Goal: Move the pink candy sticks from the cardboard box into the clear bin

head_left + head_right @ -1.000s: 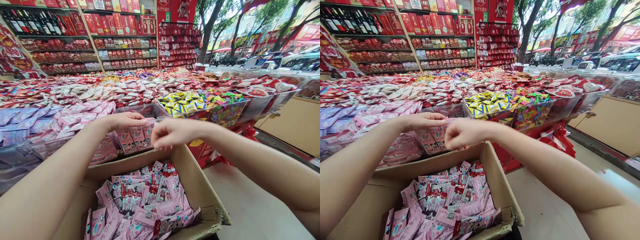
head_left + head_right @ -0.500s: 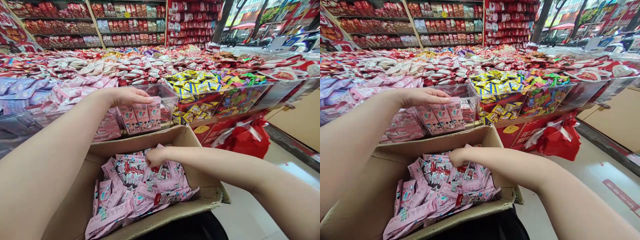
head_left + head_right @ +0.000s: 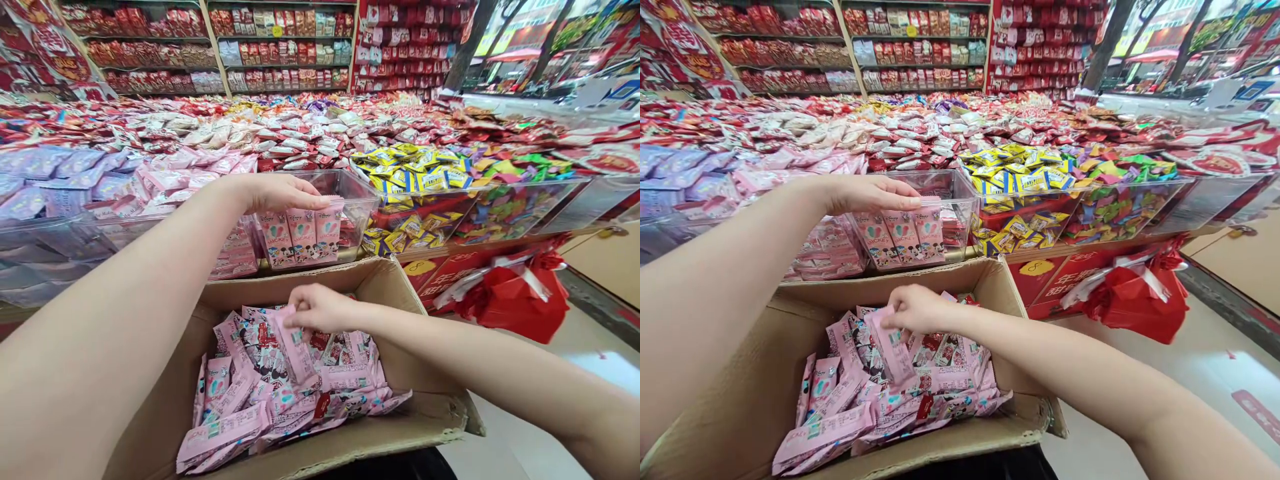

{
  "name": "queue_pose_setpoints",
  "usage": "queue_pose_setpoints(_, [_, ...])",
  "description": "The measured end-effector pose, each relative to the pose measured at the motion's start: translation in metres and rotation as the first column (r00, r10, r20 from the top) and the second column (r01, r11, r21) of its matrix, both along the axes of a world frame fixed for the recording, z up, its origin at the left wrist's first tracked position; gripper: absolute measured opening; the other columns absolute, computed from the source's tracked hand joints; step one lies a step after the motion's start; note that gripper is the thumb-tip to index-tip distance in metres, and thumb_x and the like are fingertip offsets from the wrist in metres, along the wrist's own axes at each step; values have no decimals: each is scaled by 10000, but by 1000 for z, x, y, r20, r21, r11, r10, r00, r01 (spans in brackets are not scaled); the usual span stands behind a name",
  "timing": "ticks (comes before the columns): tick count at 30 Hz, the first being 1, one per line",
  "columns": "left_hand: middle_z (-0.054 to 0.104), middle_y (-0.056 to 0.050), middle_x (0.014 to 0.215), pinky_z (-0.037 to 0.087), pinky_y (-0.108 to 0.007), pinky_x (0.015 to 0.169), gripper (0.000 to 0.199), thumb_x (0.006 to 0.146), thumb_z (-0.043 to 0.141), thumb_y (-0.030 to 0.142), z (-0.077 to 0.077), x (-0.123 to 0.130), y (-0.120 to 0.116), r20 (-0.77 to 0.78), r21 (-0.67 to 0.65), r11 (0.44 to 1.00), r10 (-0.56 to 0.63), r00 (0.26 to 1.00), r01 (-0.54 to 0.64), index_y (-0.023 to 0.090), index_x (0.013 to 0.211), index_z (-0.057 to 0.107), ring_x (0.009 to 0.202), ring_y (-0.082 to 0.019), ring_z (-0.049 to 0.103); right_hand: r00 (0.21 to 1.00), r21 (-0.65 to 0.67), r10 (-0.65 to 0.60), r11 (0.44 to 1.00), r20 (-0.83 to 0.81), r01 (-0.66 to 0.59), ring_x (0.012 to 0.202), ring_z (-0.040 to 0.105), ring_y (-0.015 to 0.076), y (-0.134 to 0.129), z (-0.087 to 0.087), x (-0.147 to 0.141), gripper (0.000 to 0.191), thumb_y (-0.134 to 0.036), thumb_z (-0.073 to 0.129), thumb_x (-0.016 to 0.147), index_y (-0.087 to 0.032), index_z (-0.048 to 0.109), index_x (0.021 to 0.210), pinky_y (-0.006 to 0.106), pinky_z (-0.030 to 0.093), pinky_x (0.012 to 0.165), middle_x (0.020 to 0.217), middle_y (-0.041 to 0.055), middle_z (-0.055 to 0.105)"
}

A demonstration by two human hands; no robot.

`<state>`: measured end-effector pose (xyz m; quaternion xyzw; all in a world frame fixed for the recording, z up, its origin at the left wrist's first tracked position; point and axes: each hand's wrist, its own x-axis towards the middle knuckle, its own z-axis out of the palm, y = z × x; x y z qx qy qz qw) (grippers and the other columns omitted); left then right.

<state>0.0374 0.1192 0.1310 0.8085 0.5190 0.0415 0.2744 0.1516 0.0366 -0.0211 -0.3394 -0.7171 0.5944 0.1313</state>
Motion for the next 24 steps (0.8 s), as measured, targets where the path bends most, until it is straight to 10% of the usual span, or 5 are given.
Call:
queue_pose_setpoints(6, [601,-2,1099,322,-276,864,528,665,501,586,-1,-4,6,29,-39,996,-77,997,78,232,1042,611,1014,-214,481,867,-482,-236,876,-439,-5,599,587,91,5,39,34,227,-200,667,649,-129,512,799,259,510,613,718,2,590])
queue_pose_setpoints(11, [614,-1,1087,322,-252,851,489,679,509,554,-3,-6,9,81,-57,992,-104,991,109,224,1022,622,1008,-213,490,842,-359,-191,933,-505,-4,846,581,102,-3,41,56,118,-143,676,637,-112,563,651,215,458,728,1056,67,566])
queue_pose_setpoints(17, [622,-11,1057,339,-279,825,493,672,509,560,-3,-8,8,42,-37,997,-68,997,69,233,1024,622,982,-233,493,835,-381,-327,911,-442,155,535,569,98,-10,21,75,149,-263,644,678,-148,551,668,219,424,509,633,-9,583])
queue_pose_setpoints(24, [627,5,993,355,-275,811,438,684,516,538,-3,-7,6,89,-56,993,-99,991,105,228,968,640,929,-212,513,849,-267,-364,923,-383,276,574,535,83,-18,20,92,233,-298,705,605,-135,592,726,221,413,570,661,7,600])
